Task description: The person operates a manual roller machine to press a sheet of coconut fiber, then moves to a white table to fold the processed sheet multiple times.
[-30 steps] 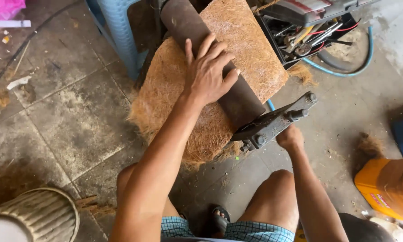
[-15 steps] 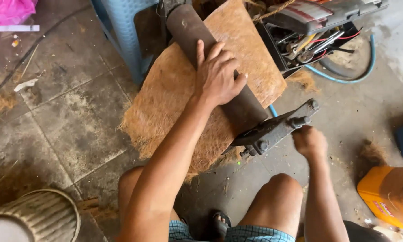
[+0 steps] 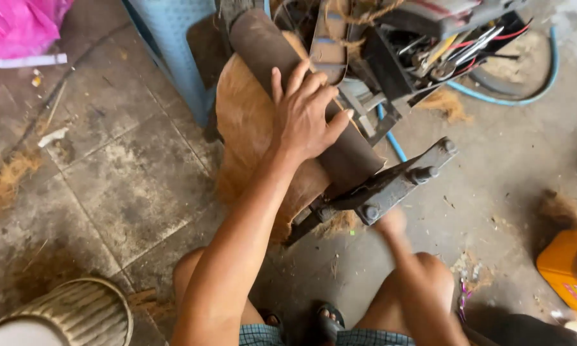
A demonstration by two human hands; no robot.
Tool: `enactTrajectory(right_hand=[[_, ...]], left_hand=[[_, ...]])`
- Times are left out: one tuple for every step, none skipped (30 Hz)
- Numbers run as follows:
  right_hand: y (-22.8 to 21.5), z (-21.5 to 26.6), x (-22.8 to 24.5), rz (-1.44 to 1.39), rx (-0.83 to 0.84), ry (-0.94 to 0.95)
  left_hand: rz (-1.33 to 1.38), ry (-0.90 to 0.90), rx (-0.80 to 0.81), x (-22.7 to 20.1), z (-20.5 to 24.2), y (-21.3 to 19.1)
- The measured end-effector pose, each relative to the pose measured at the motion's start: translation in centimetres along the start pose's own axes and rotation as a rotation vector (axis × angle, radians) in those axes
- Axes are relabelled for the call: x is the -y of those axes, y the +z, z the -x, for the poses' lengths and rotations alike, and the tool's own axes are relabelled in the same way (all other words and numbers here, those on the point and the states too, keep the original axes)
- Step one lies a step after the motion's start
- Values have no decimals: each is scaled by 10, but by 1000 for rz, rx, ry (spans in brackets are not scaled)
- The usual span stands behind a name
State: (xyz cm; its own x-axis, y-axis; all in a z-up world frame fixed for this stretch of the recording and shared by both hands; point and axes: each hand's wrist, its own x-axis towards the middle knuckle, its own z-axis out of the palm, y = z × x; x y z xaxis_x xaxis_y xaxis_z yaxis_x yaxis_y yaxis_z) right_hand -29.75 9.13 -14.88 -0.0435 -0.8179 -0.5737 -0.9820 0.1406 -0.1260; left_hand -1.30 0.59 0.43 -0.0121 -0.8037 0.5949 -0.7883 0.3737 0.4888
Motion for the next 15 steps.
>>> enactTrajectory(right_hand=[[-41,-5,-9,-1,-15,-5],[-79,-4,-25,44,-132,73],[-117,-4,-40,88,-250,148],[-130,38,-26,89,-249,154],[-144,79,-12,99,-301,57],[-157,118,2,109,-354,-42],[-138,148,21,109,-354,-37],[-124,171,44,139,-278,-32],[-108,195,66,170,-203,-27],[-98,199,70,172,-195,-34],[-87,202,73,-11,-128,-144],[-77,205,75,-197,-70,-244],[-73,207,81,-197,-70,-242],[-71,210,87,-223,3,-220],[-70,214,92,-249,76,-197]], left_hand=[[-2,9,-13,1,-4,-5],[2,13,-3,-1,-3,-5],[6,17,7,-1,-2,-5],[12,18,10,-2,-3,-6],[17,15,13,-2,-5,-7],[20,13,15,-2,-6,-7],[23,15,16,-5,0,-5],[24,7,35,-5,-1,-5],[24,-1,53,-4,-2,-6],[18,-10,56,-5,-3,-7],[1,-7,73,-5,-4,-7],[-8,4,88,-6,-7,-4],[-6,4,89,-5,-7,-3],[-17,6,81,-6,-8,-2],[-27,8,73,-8,-9,0]])
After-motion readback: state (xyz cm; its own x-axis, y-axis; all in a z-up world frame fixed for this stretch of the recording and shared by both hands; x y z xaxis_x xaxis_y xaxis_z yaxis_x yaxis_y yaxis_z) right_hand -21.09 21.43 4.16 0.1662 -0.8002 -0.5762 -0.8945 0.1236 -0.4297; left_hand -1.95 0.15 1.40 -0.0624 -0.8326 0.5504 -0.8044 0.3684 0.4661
